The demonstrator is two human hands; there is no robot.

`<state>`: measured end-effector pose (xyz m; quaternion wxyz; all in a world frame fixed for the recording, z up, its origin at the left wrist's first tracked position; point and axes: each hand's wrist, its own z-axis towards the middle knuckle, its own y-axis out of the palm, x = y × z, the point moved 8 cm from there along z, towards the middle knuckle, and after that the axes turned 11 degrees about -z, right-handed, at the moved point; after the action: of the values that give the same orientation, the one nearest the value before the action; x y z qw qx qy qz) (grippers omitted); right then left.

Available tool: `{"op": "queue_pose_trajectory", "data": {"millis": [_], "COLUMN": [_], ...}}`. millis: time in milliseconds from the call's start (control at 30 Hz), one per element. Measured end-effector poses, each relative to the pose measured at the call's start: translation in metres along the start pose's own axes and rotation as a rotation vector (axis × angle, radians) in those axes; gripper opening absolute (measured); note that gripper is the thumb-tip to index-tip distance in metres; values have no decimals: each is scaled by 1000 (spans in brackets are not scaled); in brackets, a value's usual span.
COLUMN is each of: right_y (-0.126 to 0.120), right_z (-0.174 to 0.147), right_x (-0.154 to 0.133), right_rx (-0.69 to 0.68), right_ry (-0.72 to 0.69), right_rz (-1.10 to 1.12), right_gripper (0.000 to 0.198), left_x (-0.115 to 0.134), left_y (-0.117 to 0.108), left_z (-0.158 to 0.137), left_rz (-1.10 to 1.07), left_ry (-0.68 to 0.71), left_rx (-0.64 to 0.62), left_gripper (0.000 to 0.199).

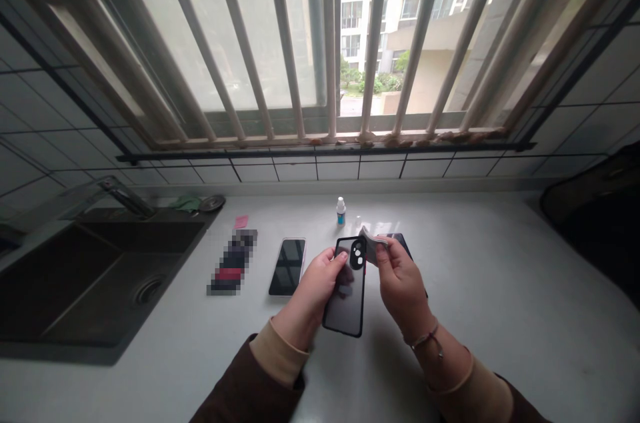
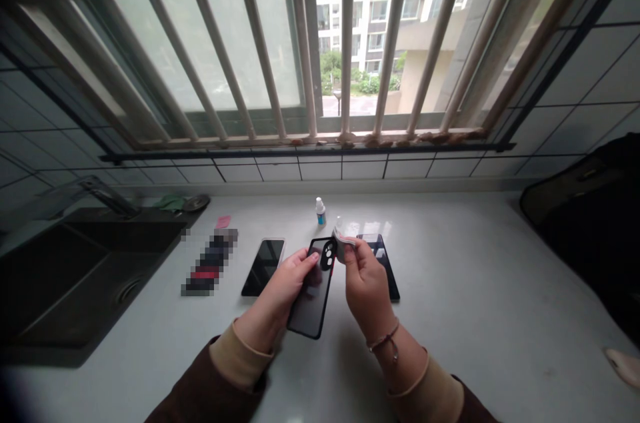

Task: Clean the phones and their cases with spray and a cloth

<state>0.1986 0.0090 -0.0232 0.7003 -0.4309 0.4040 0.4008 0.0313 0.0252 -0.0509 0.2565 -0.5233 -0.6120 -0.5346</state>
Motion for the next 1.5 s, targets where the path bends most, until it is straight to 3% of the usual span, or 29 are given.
{"op": "queue_pose_trajectory", "data": {"millis": [200, 400, 567, 800, 967, 1067, 1167, 1267, 1367, 1500], "right_y": [12, 19, 19, 16, 4, 4, 13, 24, 30, 26], "right_z": [-10, -20, -27, -35, -37, -36, -41, -44, -46, -43], "right_x": [-30, -50, -63, -78, -83, -83, -88, -90, -89, -79], "right_rx": [-131, -189, -198, -225, -166, -175, -288, -407, -470, -424], "right_ry": [-267, -522, -662, -770, -712, -667, -709, -712, -691, -595], "right_rz": [-201, -277, -295, -218, -120, -62, -7, -3, -23, -38], "right_gripper": [25, 35, 42, 46, 44, 40, 37, 33, 32, 29], "left_x": [2, 9, 23, 41, 28, 17, 16, 10, 9, 6], "left_y": [-22, -44, -63, -77, -58, -27, -9, -3, -2, 5], "left_z": [4, 9, 2, -8, 0, 4, -1, -7, -9, -7], "left_rz": [-227, -262, -329, -427, -676, -770, -776, -717, -676, -674], "left_ry": [96, 217, 353, 481, 297, 113, 93, 32, -25, -165], "left_rx": [193, 334, 524, 658, 530, 285, 105, 43, 16, -42], "left_gripper": [34, 38, 36, 24, 12, 26, 46, 54, 46, 43]}}
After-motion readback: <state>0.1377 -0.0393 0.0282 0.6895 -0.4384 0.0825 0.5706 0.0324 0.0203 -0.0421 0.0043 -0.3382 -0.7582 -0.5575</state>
